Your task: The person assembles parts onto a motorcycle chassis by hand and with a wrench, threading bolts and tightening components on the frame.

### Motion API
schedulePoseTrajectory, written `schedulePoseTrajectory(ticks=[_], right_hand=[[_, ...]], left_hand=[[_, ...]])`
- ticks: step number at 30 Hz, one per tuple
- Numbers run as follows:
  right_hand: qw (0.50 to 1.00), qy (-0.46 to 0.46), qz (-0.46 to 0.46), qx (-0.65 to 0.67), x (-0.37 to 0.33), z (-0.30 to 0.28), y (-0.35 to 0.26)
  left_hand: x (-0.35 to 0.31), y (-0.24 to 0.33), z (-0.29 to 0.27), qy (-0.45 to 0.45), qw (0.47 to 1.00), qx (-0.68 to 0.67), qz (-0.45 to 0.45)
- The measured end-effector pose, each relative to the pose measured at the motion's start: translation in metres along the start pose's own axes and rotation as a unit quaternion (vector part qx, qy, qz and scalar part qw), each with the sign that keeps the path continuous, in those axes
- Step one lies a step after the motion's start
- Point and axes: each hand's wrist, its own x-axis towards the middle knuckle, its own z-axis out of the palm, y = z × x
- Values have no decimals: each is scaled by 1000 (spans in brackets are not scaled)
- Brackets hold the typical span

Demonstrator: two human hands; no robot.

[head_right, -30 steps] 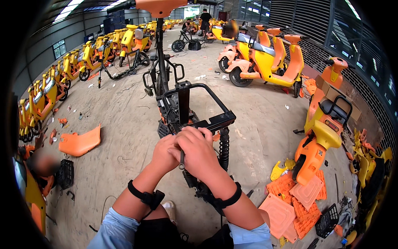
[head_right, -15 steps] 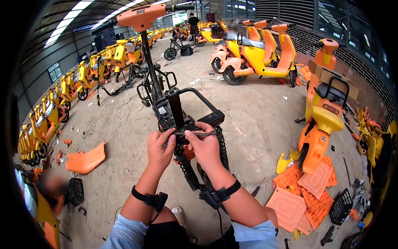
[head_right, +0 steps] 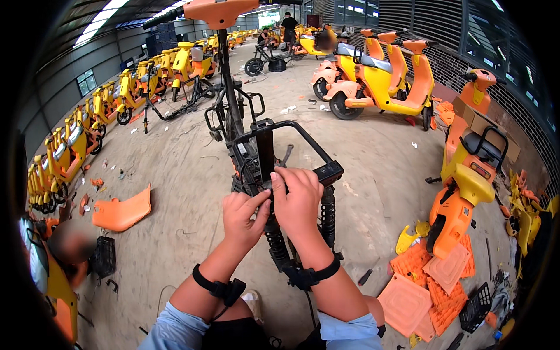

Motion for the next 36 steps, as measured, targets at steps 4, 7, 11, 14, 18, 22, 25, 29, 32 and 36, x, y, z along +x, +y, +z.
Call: schedulePoseTrajectory(ticks=[4, 7, 11, 14, 18, 22, 25, 29, 32, 36], right_hand=[[984, -127, -22, 120, -2, 4, -9], [983, -141, -93, 74, -7, -1, -27], [973, -200, -96, 65, -9, -15, -44], [967, -192, -163, 24, -15, -22, -43], [965, -175, -196, 0, -23, -25, -38], [968, -153, -191, 54, -30, -24, -26], [965, -111, -212, 105, -31, -22, -11], [960, -42, -209, 179, -33, -22, 5], [942, -48, 39, 330, -40, -17, 23], [800, -99, 290, 516, -29, -25, 20]], left_hand=[[-4, -4, -4, -8, 999, -32, 8], [-9, -12, -10, 35, 997, -58, 24], [-8, -12, -32, 139, 984, -105, -43], [-4, -5, -53, 190, 973, -126, -37], [-9, -3, -68, 158, 978, -130, 34], [3, -1, -76, 318, 871, -330, -178], [13, -10, -65, 294, 844, -357, -272], [-10, -31, -31, 169, 927, -228, -247], [-4, -3, -15, 24, 950, -219, -223], [1, 7, -8, -68, 975, -112, -180]])
